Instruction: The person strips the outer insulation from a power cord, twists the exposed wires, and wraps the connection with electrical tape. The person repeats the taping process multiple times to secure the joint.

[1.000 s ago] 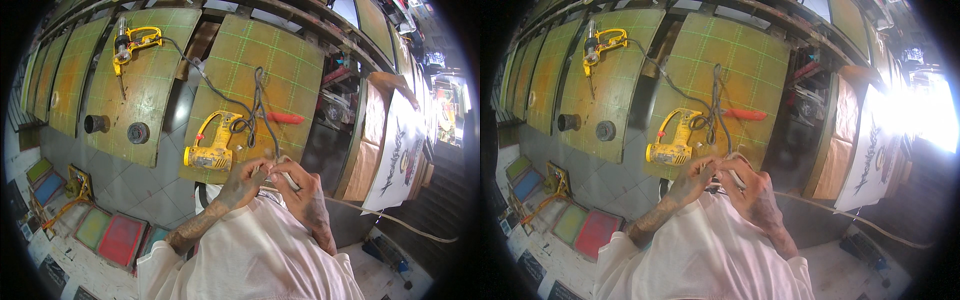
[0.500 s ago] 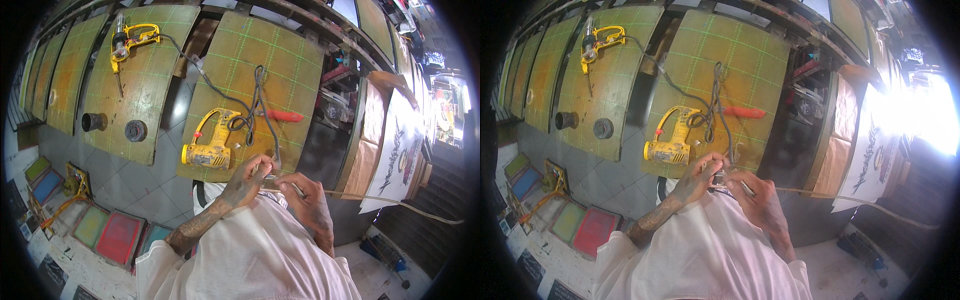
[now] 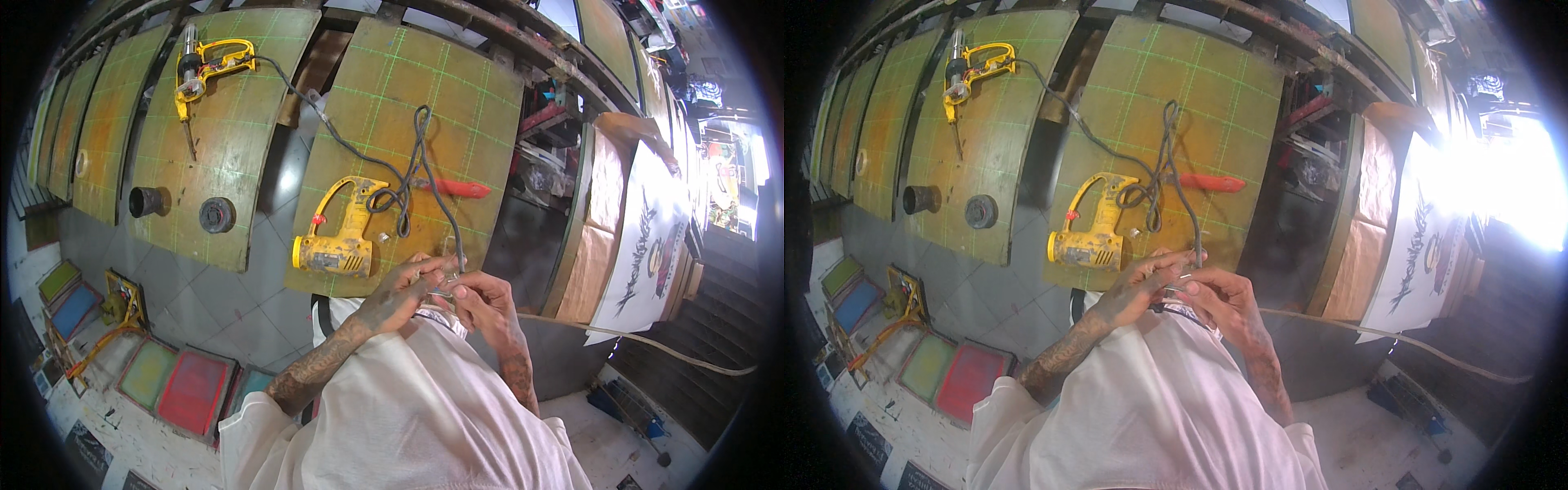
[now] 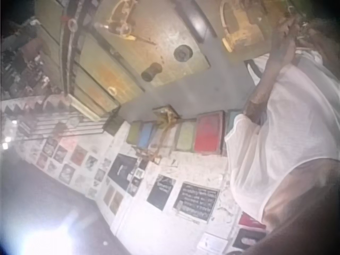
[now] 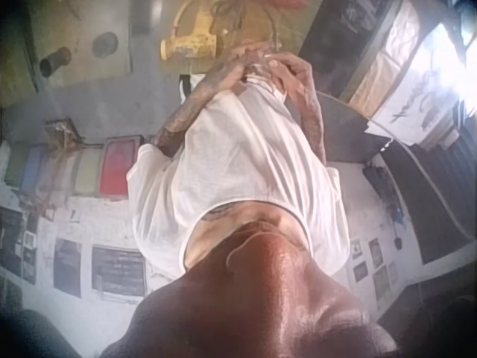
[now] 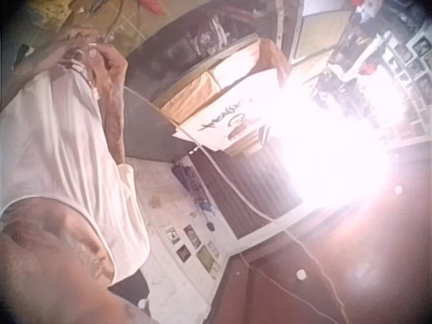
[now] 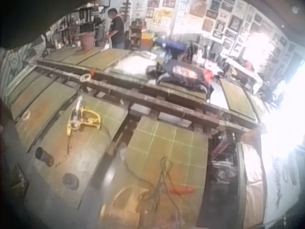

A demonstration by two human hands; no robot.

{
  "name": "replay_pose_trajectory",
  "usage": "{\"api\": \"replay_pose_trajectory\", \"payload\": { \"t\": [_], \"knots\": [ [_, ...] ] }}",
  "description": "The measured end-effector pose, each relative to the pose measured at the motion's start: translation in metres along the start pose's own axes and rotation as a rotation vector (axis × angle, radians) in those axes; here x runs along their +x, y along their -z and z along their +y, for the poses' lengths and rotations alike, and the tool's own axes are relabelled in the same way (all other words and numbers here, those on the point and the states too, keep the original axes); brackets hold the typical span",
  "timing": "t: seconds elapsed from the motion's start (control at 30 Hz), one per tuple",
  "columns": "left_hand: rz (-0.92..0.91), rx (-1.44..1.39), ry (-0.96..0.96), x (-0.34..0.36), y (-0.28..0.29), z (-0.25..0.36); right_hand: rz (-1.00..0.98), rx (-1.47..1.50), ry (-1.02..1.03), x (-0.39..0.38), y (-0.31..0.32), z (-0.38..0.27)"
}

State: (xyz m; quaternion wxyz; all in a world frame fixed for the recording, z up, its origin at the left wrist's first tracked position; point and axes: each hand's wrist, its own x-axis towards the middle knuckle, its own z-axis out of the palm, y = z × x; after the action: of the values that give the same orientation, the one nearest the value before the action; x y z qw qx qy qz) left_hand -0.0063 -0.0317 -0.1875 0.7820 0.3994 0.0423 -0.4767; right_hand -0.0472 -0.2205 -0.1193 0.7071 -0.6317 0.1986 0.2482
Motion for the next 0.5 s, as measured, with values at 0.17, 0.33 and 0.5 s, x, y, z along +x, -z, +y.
{"api": "replay_pose_trajectory", "payload": {
  "t": [0.17, 0.33, 0.5],
  "knots": [
    [-0.005, 0.276, 0.005, -0.001, 0.006, -0.004, 0.022, -0.086, -0.057, 0.002, 0.003, -0.004],
    [0.002, 0.242, -0.007, -0.003, 0.006, -0.007, 0.08, -0.212, -0.097, 0.002, 0.002, -0.017],
    [0.081, 0.157, -0.046, -0.002, -0.004, -0.008, 0.083, -0.288, -0.133, 0.003, 0.01, 0.004]
  ]
}}
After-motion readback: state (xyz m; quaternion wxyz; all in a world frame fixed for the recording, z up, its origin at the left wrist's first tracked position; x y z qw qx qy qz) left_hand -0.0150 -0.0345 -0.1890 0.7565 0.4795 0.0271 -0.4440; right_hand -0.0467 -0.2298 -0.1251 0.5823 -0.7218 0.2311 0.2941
